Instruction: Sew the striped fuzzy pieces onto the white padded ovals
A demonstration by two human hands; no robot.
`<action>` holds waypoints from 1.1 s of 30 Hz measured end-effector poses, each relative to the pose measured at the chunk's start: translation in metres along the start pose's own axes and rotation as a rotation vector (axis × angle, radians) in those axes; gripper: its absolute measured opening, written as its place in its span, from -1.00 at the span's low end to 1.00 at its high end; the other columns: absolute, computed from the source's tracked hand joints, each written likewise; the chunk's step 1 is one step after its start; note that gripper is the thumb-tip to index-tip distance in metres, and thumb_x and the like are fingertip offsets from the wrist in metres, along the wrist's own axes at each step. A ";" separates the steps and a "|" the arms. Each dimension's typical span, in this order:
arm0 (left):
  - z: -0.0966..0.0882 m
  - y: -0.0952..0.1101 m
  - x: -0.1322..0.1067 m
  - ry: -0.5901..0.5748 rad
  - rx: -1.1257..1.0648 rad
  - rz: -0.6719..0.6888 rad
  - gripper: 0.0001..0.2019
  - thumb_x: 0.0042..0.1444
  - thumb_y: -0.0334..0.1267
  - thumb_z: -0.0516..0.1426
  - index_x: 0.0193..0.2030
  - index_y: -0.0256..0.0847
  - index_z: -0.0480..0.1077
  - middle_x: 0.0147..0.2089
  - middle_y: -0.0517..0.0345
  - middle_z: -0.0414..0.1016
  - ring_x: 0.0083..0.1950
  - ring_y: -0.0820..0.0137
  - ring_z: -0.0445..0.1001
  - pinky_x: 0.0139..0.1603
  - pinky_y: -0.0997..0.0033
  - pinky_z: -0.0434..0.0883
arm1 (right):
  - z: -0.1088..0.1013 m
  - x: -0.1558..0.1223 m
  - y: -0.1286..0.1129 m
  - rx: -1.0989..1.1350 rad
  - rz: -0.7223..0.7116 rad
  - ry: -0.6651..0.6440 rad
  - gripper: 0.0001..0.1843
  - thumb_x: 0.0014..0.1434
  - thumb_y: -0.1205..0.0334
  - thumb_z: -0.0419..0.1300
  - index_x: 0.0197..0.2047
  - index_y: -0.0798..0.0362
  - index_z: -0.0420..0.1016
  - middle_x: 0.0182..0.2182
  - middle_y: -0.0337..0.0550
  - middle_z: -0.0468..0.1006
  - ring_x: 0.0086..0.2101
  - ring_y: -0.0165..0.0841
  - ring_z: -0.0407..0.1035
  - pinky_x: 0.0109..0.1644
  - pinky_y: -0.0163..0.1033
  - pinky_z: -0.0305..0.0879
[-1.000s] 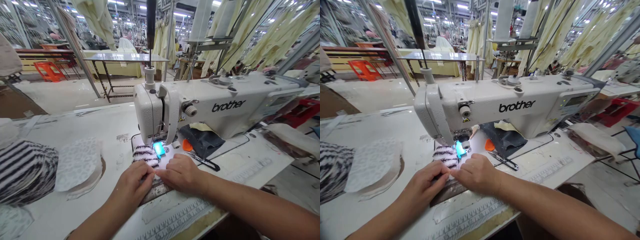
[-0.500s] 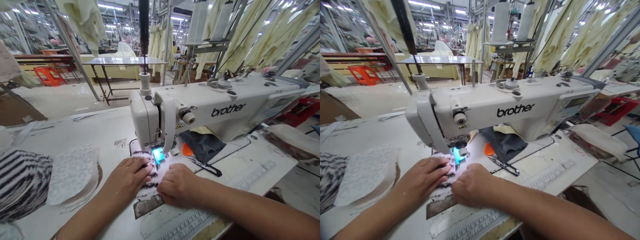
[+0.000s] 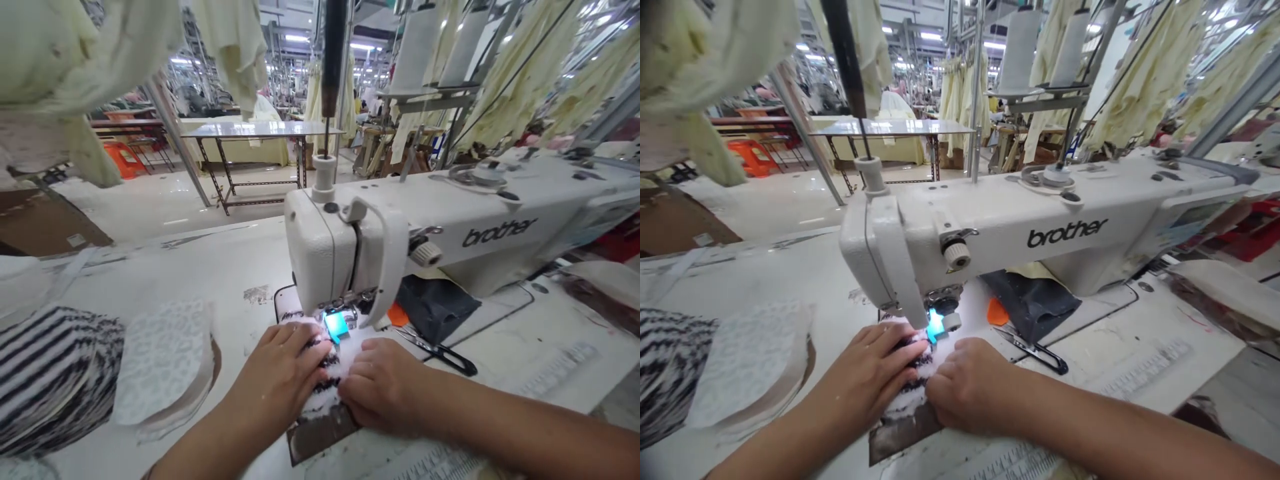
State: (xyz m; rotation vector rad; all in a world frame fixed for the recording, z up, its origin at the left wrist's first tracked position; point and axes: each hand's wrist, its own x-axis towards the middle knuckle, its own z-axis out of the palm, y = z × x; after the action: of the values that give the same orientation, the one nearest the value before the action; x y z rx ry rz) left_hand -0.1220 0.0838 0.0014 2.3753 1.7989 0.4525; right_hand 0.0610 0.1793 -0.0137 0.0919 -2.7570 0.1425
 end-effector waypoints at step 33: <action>0.015 -0.013 0.003 0.236 -0.057 0.184 -0.75 0.32 -0.29 -0.12 -0.14 -0.14 0.38 -0.18 0.13 0.42 -0.17 0.31 0.31 -0.11 0.23 0.23 | -0.004 0.010 0.011 -0.075 0.164 -0.083 -0.73 0.22 0.29 -0.04 -0.50 0.07 0.30 -0.60 -0.29 0.36 -0.57 -0.43 0.17 -0.41 -0.24 -0.03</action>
State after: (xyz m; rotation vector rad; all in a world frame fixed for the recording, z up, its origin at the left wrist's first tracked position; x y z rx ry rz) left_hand -0.1287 0.0913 -0.0158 2.5503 1.6315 0.8268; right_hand 0.0521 0.1906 -0.0074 -0.1514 -2.8468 0.0800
